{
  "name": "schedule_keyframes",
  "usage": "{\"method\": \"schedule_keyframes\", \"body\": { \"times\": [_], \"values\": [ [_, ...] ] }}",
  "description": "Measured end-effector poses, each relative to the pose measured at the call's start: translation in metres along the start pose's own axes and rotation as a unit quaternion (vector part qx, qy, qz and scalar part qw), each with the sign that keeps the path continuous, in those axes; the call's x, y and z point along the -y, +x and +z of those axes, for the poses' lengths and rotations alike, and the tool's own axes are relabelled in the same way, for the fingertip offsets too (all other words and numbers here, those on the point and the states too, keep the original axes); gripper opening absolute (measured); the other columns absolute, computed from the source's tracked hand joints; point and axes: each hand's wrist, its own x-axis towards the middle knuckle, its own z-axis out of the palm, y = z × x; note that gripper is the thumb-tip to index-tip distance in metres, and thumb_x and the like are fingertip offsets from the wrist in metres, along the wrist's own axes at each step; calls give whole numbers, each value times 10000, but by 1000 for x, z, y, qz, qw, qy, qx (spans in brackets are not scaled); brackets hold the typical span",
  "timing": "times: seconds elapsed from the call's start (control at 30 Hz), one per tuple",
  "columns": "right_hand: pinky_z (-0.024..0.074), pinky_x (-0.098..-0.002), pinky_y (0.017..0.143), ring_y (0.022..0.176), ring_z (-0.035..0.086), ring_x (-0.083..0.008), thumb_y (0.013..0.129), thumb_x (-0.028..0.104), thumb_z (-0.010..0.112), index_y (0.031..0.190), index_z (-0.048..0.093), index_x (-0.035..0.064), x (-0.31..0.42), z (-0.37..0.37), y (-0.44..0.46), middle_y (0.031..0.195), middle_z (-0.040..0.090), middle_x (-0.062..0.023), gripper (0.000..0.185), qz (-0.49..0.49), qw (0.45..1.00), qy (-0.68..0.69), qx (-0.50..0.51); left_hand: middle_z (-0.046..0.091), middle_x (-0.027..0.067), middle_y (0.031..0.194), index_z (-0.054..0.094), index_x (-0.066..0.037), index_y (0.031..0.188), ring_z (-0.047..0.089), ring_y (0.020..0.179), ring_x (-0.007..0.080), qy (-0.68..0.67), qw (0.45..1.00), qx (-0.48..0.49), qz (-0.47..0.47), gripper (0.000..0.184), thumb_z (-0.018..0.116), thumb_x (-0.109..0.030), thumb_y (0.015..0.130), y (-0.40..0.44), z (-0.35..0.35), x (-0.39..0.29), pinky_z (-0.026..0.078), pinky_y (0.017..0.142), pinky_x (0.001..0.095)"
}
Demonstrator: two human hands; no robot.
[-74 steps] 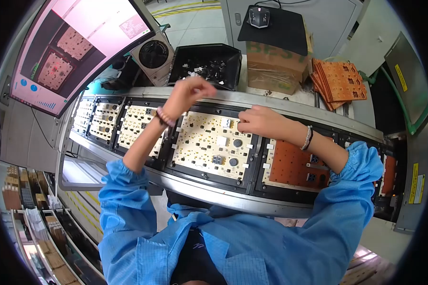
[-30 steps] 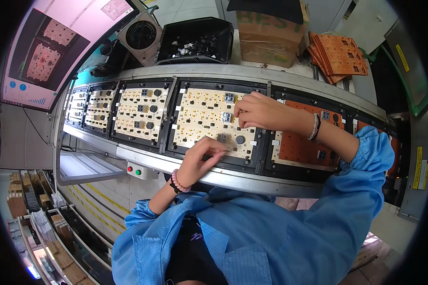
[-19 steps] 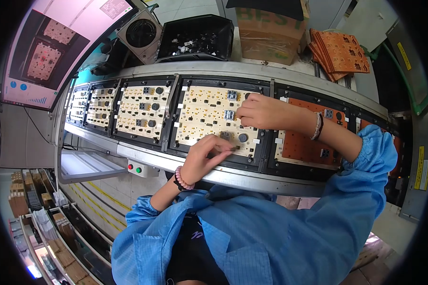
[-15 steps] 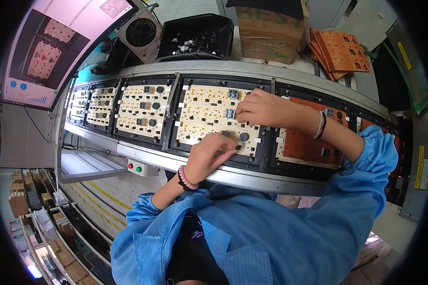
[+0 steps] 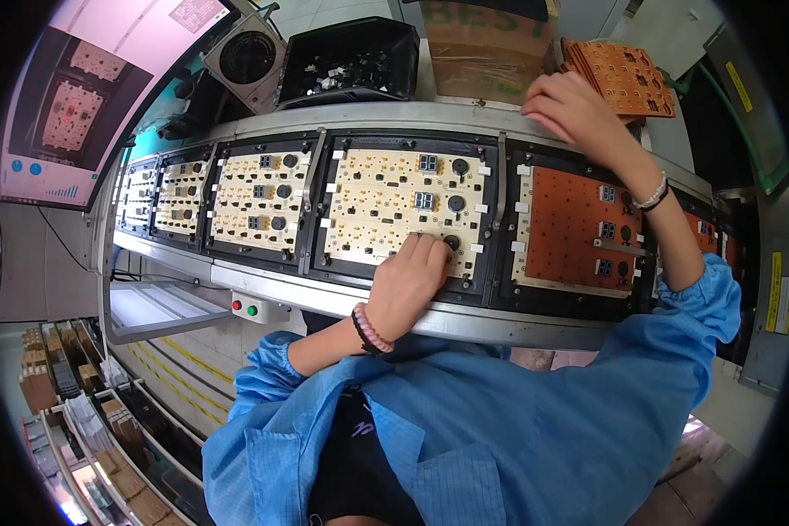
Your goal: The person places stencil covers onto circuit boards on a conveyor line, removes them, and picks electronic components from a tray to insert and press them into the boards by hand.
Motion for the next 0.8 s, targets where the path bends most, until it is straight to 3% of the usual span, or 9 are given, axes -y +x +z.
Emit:
{"method": "schedule_keyframes", "body": {
  "times": [0.1, 0.17, 0.2, 0.3, 0.33, 0.43, 0.6, 0.7, 0.8],
  "values": [
    [442, -384, 901, 999, 578, -274, 911, 124, 645, 1004, 650, 56, -20, -6, -13, 1043, 614, -74, 115, 33, 995, -92, 13, 525, 36, 858, 544, -69, 890, 595, 831, 153, 38, 999, -23, 25, 101, 604, -85, 810, 3, -2, -3, 534, 556, 241],
    [436, -388, 913, 1011, 579, -277, 902, 115, 645, 1008, 645, 46, -41, -5, -26, 1046, 616, -79, 126, 98, 983, -153, 32, 544, 52, 864, 545, -69, 916, 609, 841, 193, 25, 1000, -2, 16, 98, 608, -106, 850, 4, -3, -4, 545, 590, 286],
    [426, -416, 974, 1133, 558, -311, 902, 67, 626, 1167, 623, 57, -55, -10, -30, 1169, 600, -113, 266, 175, 961, -170, 133, 554, 60, 867, 546, -69, 929, 616, 846, 213, 18, 1000, 9, 11, 99, 610, -117, 870, 4, -3, -5, 550, 607, 308],
    [411, -444, 1021, 1232, 517, -320, 916, 36, 585, 1353, 536, 94, -97, 7, -70, 1255, 570, -120, 444, 249, 937, -225, 96, 550, 65, 851, 533, -70, 922, 617, 798, 224, -35, 999, -11, 17, 136, 634, -157, 899, 2, 0, 3, 543, 609, 317],
    [404, -484, 1077, 1351, 442, -355, 875, -48, 573, 1516, 353, 121, -133, 21, -93, 1449, 466, -133, 699, 313, 895, -251, 195, 564, 68, 858, 540, -65, 933, 620, 790, 231, -66, 997, -13, 29, 150, 650, -163, 903, 1, -3, 6, 539, 616, 323],
    [409, -523, 1097, 1412, 387, -357, 837, -89, 598, 1570, 259, 136, -150, 28, -120, 1560, 359, -118, 839, 373, 854, -293, 215, 608, 80, 883, 565, -50, 975, 630, 774, 253, -147, 986, -32, 65, 195, 702, -169, 903, -12, -14, 18, 528, 639, 343],
    [423, -525, 1106, 1394, 405, -351, 758, -48, 737, 1586, 241, 175, -179, 26, -139, 1547, 367, -100, 990, 326, 877, -298, 190, 661, 111, 952, 618, -40, 1073, 632, 837, 295, -232, 964, -60, 110, 231, 728, -61, 871, -35, -22, 42, 505, 736, 383],
    [366, -482, 1153, 1393, 393, -368, 807, -54, 670, 1581, 276, 173, -153, 12, -130, 1520, 390, -128, 897, 345, 882, -263, 186, 664, 112, 966, 629, -39, 1090, 629, 865, 299, -235, 965, -49, 102, 238, 720, -48, 870, -41, -31, 48, 496, 767, 384],
    [367, -515, 1155, 1393, 399, -347, 726, 24, 800, 1584, 270, 209, -174, 23, -146, 1524, 386, -81, 1025, 302, 901, -273, 151, 666, 124, 1022, 633, -47, 1100, 632, 925, 302, -236, 966, -36, 97, 237, 714, -64, 878, -45, -31, 56, 491, 824, 395]
  ]
}}
